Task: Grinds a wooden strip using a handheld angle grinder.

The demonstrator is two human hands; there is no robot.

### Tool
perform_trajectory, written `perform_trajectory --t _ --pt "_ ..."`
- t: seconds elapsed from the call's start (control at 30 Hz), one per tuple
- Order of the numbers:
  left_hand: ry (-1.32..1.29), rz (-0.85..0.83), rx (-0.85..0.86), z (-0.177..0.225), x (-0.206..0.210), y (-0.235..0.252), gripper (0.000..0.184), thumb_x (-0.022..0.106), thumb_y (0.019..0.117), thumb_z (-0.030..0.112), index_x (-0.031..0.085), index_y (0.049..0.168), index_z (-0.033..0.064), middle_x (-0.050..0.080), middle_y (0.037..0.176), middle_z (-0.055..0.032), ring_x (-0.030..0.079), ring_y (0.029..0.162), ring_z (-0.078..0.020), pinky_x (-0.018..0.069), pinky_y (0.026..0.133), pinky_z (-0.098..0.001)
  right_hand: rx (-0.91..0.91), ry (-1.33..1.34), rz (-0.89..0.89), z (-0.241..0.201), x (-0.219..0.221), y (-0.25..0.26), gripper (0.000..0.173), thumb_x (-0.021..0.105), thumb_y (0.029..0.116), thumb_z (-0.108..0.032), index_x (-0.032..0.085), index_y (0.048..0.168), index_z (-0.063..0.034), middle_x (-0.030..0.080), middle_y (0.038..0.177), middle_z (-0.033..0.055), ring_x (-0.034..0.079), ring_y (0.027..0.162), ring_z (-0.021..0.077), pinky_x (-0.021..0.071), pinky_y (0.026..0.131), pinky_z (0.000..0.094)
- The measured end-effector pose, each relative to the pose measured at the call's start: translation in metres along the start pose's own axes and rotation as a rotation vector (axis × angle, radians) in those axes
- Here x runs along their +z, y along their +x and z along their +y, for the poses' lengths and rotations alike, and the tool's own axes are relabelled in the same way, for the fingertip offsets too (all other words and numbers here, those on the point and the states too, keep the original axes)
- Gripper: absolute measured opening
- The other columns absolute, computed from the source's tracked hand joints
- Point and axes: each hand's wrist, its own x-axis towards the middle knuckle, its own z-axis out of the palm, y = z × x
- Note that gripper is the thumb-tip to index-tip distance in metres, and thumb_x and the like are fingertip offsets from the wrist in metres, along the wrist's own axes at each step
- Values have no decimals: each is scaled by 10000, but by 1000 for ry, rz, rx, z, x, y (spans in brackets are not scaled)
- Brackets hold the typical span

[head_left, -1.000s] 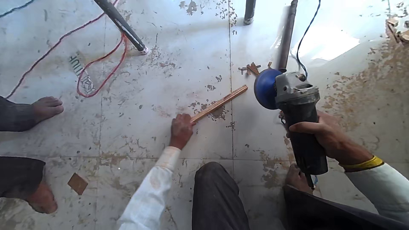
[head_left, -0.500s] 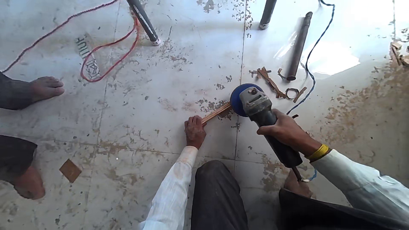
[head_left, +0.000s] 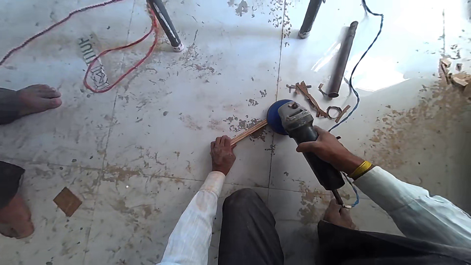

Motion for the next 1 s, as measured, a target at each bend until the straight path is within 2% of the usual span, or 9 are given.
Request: perform_trajectory --t 0.07,0.23,0.37,0.57,0.67,0.77,1.0 --pt "8 16 10 -1 1 0 193 737 905 54 685 1015 -97 702 1075 -257 674 1040 -436 503 911 -574 7 13 11 0 -5 2 616 859 735 -310 589 1255 -121 675 934 146 667 804 312 528 678 550" --pt "-21 -19 -10 0 -1 0 220 722 928 73 689 1049 -107 697 1118 -275 664 1091 -453 493 949 -603 10 18 63 5 -15 4 632 856 700 -306 602 1244 -111 680 926 151 672 802 322 532 676 559" --pt "-11 21 8 -4 3 -1 219 745 910 80 691 1027 -97 702 1095 -262 675 1057 -443 503 923 -598 22 18 111 12 -25 11 673 853 705 -326 593 1287 -110 682 942 166 673 822 340 529 690 581" --pt "1 -12 -16 1 -1 -1 216 725 939 79 685 1052 -101 690 1130 -268 659 1084 -445 489 945 -591 3 72 152 18 -36 3 654 850 704 -275 583 1277 -103 675 941 171 673 794 327 537 673 557" --pt "3 -11 -11 -1 0 -3 210 712 950 80 682 1055 -100 688 1128 -266 657 1085 -443 491 943 -586 -15 45 139 18 -29 -3 678 860 681 -320 596 1275 -125 687 918 147 682 776 309 546 660 547" --pt "12 -12 -12 0 0 -1 210 720 946 86 683 1052 -91 689 1127 -258 658 1081 -436 493 941 -585 -21 19 90 7 -21 -5 666 863 697 -330 596 1271 -125 684 907 136 677 773 300 540 658 539" --pt "13 2 -4 0 0 -1 210 717 944 80 681 1048 -99 691 1117 -263 663 1067 -442 497 927 -581 6 -46 18 -9 -14 3 630 857 718 -341 595 1244 -111 669 924 157 665 820 326 519 681 555"
